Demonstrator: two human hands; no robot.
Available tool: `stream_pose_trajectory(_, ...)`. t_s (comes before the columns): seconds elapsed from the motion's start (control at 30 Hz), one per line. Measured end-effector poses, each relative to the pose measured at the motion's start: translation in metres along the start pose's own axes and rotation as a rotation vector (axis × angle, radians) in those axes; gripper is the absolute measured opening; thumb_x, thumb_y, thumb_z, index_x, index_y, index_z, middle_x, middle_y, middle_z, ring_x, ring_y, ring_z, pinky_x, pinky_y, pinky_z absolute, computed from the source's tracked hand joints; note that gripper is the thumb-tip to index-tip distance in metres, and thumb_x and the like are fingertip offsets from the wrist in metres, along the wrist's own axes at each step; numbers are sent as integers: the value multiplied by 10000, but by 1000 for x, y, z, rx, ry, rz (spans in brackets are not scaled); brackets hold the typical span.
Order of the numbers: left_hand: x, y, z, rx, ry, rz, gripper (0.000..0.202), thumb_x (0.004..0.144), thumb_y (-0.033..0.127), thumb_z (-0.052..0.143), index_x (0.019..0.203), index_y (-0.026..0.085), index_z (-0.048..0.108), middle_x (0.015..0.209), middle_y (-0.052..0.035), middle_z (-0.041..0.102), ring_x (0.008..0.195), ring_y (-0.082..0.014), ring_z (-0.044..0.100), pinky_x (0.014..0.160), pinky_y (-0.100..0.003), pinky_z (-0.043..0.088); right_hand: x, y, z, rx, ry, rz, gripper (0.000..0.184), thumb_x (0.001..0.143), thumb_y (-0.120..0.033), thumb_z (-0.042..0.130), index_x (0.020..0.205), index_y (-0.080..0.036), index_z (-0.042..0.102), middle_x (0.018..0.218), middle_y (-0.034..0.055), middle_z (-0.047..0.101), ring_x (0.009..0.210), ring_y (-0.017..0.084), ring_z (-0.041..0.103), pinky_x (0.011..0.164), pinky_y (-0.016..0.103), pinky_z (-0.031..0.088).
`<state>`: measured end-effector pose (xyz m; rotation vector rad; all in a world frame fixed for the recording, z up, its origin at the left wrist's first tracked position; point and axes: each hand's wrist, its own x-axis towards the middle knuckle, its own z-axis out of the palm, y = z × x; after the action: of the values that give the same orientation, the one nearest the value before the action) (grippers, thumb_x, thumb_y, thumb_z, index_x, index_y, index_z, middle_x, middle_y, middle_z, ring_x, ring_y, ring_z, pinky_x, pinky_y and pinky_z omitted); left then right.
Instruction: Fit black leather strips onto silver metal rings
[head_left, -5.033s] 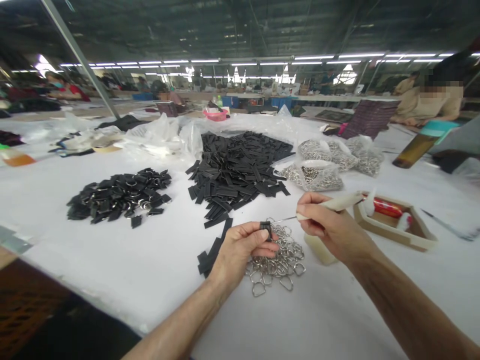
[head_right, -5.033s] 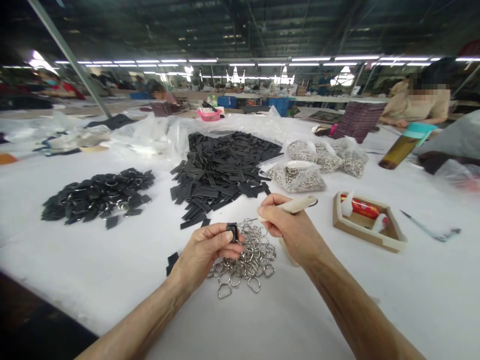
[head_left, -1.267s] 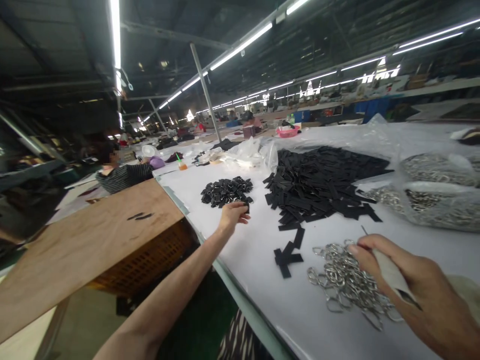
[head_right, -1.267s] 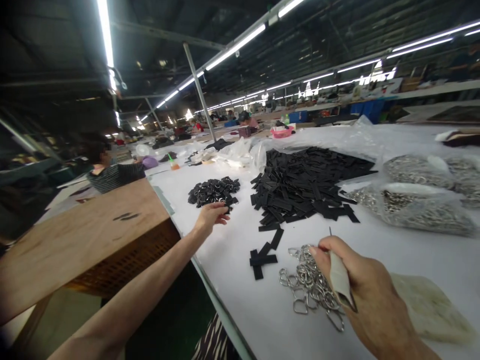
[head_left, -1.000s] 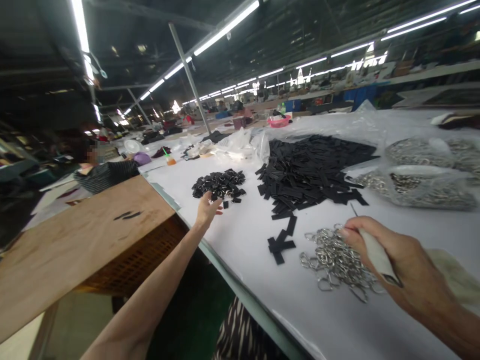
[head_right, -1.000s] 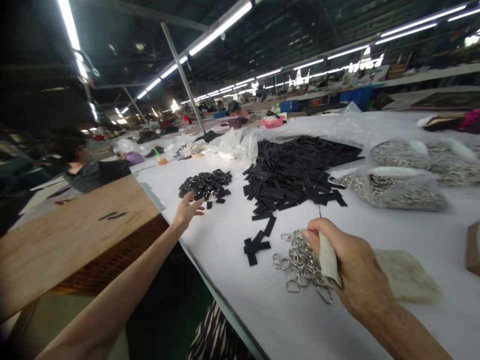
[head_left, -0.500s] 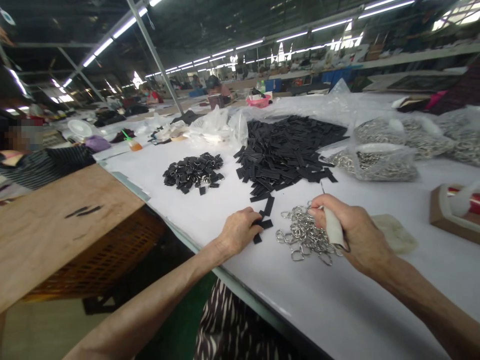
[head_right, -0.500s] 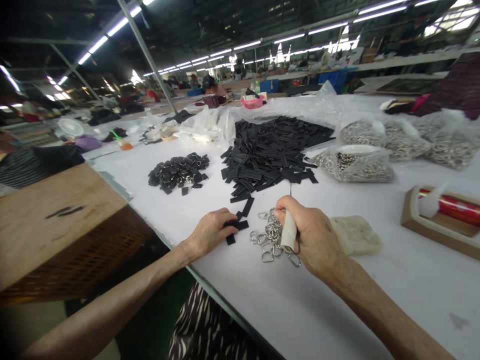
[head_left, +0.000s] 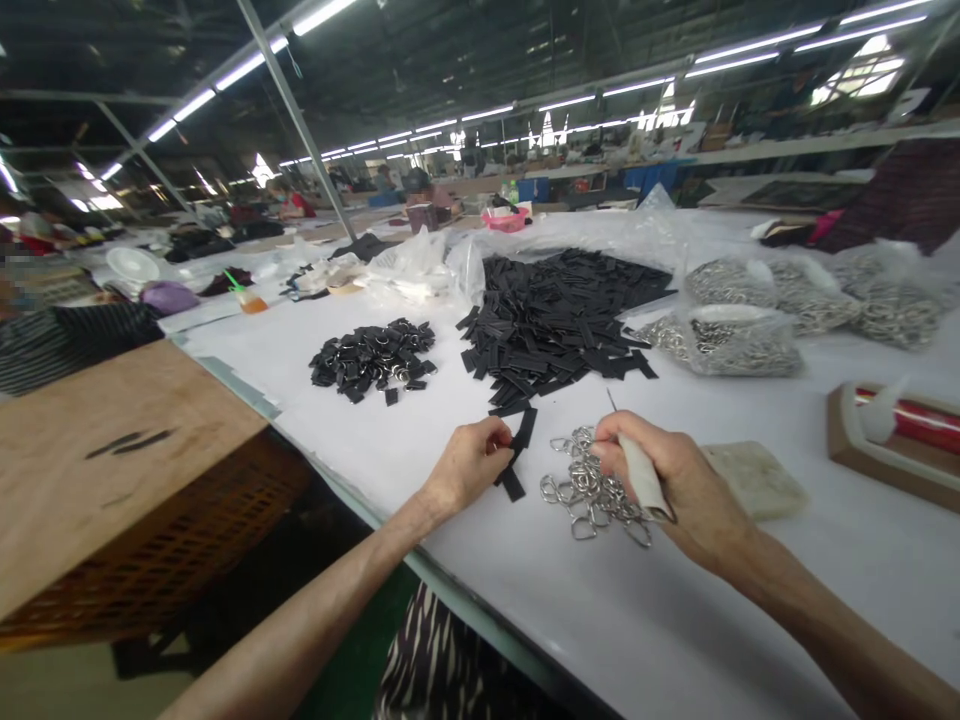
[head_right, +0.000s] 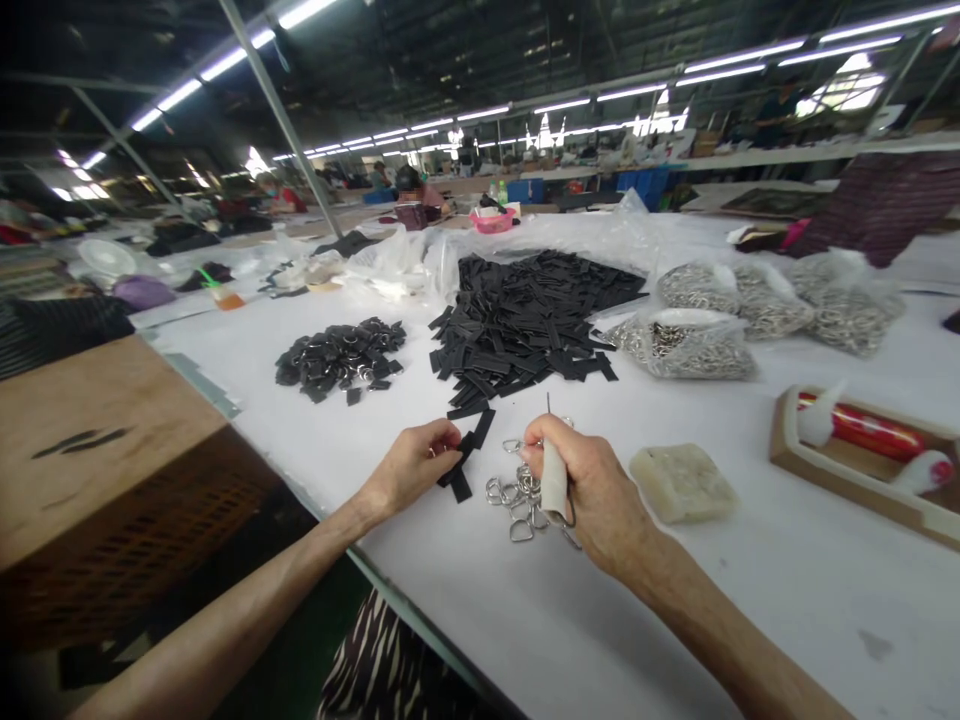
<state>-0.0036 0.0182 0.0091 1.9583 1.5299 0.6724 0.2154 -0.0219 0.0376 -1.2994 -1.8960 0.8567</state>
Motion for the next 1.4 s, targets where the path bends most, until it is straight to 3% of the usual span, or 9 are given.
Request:
stream_pose_trajectory(0.27, 3, -7, 12, -443, -40, -140, 182, 662, 215, 541, 822, 148, 595, 623, 18, 500, 495, -83, 401, 464, -215, 329, 0, 7, 12, 66, 15, 25, 144, 843, -328, 454, 763, -210, 476, 520, -68, 329, 477, 91, 306, 432, 212, 246)
stream_pose_trajectory(0.4, -3, 4, 10, -803, -224, -234, 192, 620, 228, 637, 788, 138, 612, 511, 48, 438, 413, -50, 324, 387, -185, 233, 0, 2, 12, 136, 58, 3, 75, 817, -239, 495, 888, -216, 491, 774, -7, 560, 634, 124, 504, 582, 255, 402)
stream_pose_trajectory(0.57, -5, 22, 16, -1230, -440, -396, 206, 560, 166, 738, 742, 133, 647, 457, 64, 388, 393, -28, 271, 359, -163, 143, 0, -4, 8, 209, 60, -104, 107, 815, -174, 505, 905, -228, 483, 1038, 15, 583, 865, 146, 558, 769, 300, 425)
stream_pose_trajectory(0.7, -3, 28, 26, -1293, -620, -398, 247, 559, 160, 750, 778, 111, 646, 505, 45, 448, 376, -18, 298, 340, -153, 175, 0, -5, 7, 173, 109, -125, 51, 804, -192, 538, 841, -207, 506, 786, -10, 598, 686, 125, 545, 620, 254, 423)
stream_pose_trajectory(0.87, -6, 27, 28, -1193, -612, -277, 342, 728, 387, 625, 859, 73, 657, 717, -96, 646, 452, -86, 515, 386, -185, 370, 1, 0, 11, 221, 38, -25, 59, 813, -215, 523, 799, -211, 465, 576, -61, 513, 505, 93, 496, 459, 200, 367)
stream_pose_trajectory(1.0, -13, 26, 25, -1039, -638, -189, 208, 705, 241, 645, 828, 76, 679, 743, -101, 673, 513, -101, 556, 431, -183, 410, 1, 0, 17, 233, -32, 22, 66, 809, -229, 516, 803, -216, 452, 578, -64, 513, 467, 94, 509, 428, 195, 374)
stream_pose_trajectory(1.1, -19, 25, 20, -995, -541, -198, 129, 699, 189, 624, 748, 81, 675, 679, -85, 670, 532, -121, 584, 461, -193, 444, 1, -3, 20, 172, 4, -16, 46, 810, -239, 514, 820, -214, 477, 641, -48, 538, 506, 95, 514, 466, 209, 397)
stream_pose_trajectory(1.23, -22, 14, -5, -1006, -145, -276, 94, 696, 193, 632, 726, 104, 630, 673, -70, 678, 548, -131, 614, 530, -223, 498, 0, -6, 23, 48, 116, -16, 35, 809, -243, 517, 823, -211, 511, 714, -23, 573, 602, 109, 512, 541, 227, 402)
stream_pose_trajectory(1.4, -23, -13, -35, -981, 200, -329, 128, 646, 187, 665, 701, 108, 583, 635, -70, 676, 594, -170, 643, 576, -262, 523, 3, -5, 43, -201, 9, -82, 13, 805, -231, 500, 801, -218, 501, 599, -46, 515, 522, 105, 448, 476, 215, 343)
